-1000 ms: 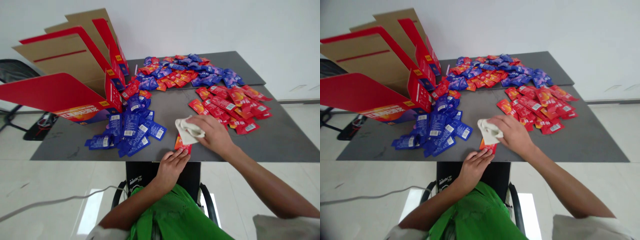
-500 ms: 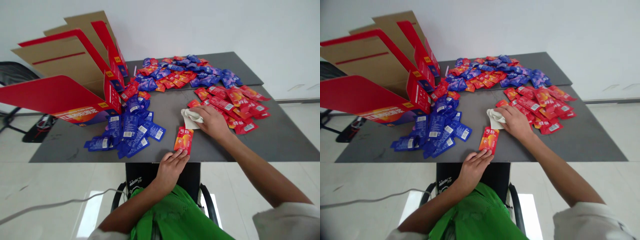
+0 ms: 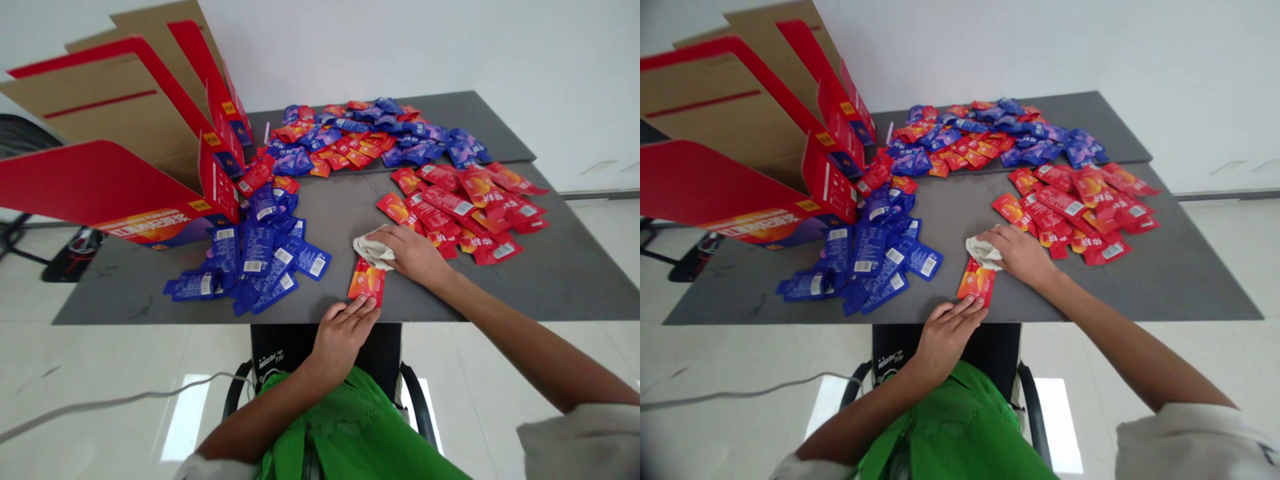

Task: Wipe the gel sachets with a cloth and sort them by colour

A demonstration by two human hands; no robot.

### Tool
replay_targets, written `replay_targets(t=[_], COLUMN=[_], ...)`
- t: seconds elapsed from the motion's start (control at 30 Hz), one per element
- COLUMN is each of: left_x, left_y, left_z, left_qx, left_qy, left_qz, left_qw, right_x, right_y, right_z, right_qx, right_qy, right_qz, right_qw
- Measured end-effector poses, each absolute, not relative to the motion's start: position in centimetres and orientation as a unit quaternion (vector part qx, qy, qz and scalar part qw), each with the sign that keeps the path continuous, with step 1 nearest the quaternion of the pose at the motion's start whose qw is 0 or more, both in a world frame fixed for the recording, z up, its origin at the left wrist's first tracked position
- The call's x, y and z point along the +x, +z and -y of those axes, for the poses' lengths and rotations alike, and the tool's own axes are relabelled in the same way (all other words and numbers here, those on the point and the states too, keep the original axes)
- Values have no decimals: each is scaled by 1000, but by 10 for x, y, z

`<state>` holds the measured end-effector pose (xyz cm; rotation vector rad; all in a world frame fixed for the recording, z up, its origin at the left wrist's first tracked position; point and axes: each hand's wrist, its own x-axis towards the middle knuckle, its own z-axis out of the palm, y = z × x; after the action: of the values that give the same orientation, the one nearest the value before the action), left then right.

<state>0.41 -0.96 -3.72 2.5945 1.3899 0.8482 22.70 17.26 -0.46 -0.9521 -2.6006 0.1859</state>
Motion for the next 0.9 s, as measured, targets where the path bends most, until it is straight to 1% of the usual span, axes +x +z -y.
replay_targets(t=[0.07, 0.1, 0.17, 0.23, 0.27, 0.3, 0.37, 0.47, 0.57, 0.73, 0.8, 0.9], left_x=[4, 4, 4, 5, 5, 5, 5, 4, 4, 4, 4, 4], left_y=[-39, -39, -39, -38, -37, -36, -34, -32, -34, -35, -27, -3], left_z=[10, 10, 9, 9, 9, 8, 7, 6, 7, 9, 6, -9], left_qx=[846, 846, 847, 848, 848, 847, 847, 851, 852, 856, 856, 847], left_qy=[276, 275, 268, 263, 264, 265, 264, 256, 264, 256, 262, 267], left_qz=[-454, -454, -456, -457, -458, -458, -459, -455, -452, -448, -444, -454], left_qw=[45, 47, 49, 45, 44, 45, 50, 55, 39, 28, 36, 75], right_x=[229, 229, 229, 227, 226, 224, 220, 217, 220, 226, 230, 240], right_y=[3, 9, 21, 31, 34, 34, 29, 12, -2, 0, 8, 23], right_z=[-190, -192, -184, -160, -144, -128, -101, -87, -113, -180, -189, -173], right_qx=[-366, -379, -393, -380, -359, -330, -269, -248, -282, -364, -401, -448], right_qy=[37, 21, -1, 2, 13, 33, 65, 101, 102, 35, 2, -23], right_qz=[913, 905, 885, 872, 879, 895, 930, 941, 932, 913, 891, 831], right_qw=[177, 190, 249, 307, 313, 299, 243, 205, 202, 183, 213, 330])
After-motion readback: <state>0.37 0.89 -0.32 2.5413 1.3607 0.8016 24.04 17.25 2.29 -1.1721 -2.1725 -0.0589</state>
